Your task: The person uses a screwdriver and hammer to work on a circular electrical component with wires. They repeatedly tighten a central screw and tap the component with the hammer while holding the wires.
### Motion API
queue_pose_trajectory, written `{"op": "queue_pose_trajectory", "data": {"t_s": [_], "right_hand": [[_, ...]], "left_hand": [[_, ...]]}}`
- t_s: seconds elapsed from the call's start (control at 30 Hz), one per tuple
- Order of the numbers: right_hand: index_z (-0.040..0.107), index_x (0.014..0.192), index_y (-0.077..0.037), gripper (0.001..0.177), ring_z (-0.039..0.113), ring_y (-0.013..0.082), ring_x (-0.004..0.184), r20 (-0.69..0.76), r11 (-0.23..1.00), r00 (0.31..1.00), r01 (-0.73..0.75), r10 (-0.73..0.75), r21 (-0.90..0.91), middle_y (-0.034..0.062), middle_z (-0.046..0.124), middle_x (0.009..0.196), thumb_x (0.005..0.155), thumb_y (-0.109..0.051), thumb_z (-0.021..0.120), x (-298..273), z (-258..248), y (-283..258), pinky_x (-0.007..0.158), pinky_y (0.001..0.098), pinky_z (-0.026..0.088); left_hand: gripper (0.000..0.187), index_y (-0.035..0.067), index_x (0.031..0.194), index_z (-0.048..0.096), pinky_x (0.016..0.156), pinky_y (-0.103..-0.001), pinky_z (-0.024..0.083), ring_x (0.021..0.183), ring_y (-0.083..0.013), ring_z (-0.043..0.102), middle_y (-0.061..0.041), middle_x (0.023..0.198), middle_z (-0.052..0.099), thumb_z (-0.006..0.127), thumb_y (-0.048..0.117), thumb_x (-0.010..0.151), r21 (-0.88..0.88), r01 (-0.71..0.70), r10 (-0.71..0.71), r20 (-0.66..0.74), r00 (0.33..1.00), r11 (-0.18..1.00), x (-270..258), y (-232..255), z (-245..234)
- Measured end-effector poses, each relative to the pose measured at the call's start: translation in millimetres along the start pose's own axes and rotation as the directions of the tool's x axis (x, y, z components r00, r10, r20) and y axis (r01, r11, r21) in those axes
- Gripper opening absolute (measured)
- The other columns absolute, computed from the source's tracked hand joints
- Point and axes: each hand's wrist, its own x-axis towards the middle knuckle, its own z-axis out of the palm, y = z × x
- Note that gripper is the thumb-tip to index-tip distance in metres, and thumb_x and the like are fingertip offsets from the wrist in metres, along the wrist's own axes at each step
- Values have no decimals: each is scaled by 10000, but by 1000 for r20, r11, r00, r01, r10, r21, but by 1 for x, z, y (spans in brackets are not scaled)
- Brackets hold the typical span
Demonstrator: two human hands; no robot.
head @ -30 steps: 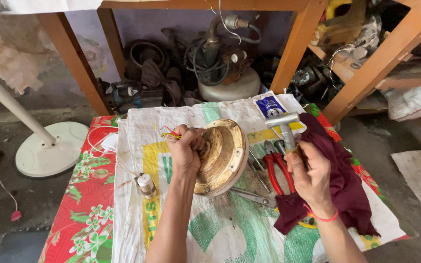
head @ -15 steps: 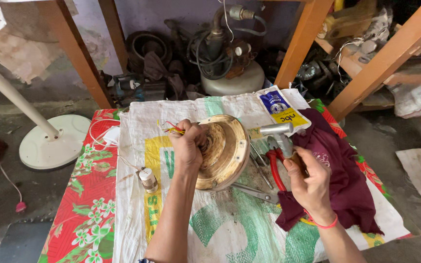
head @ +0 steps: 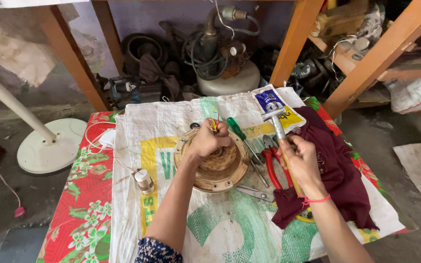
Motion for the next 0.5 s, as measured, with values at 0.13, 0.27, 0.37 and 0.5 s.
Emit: {"op": "queue_pose_trajectory", "data": {"t_s": [0.13,0.27,0.37,0.5], "right_hand": [[660,973,23,202,521,83,503,19,1000,999,-26,25,17,33,632,714,1028,-159,592,5,-2,6,440,256,403],[690,1020,17,208,511,83,514,-11,984,988,-156,156,-87,37,634,720,998,-184,643,3,4,-2,453,268,405],[703,1065,-3,222,536,115,513,-1,950,975,-216,221,-225,59,673,728,958,-191,655,1,12,-7,456,309,423],[748,1066,-20,232,674,189,640,26,878,999,-6,22,-479,127,751,786,945,-211,694,-4,19,-4,620,351,516]], "left_hand": [[442,127,631,353,556,-260,332,610,-68,370,64,637,419,746,-71,680,70,-12,3,123,992,997,14,-5,-13],[393,101,742,505,566,-276,408,620,-88,445,34,667,509,880,50,635,293,61,-17,-150,989,954,-2,24,-1],[428,94,856,543,547,-296,453,581,-99,527,1,650,583,916,184,668,285,211,-22,-546,837,935,-27,51,36],[474,39,941,520,547,-334,465,589,-112,514,-32,674,593,897,191,698,322,17,226,-701,677,947,-32,47,75]]}}
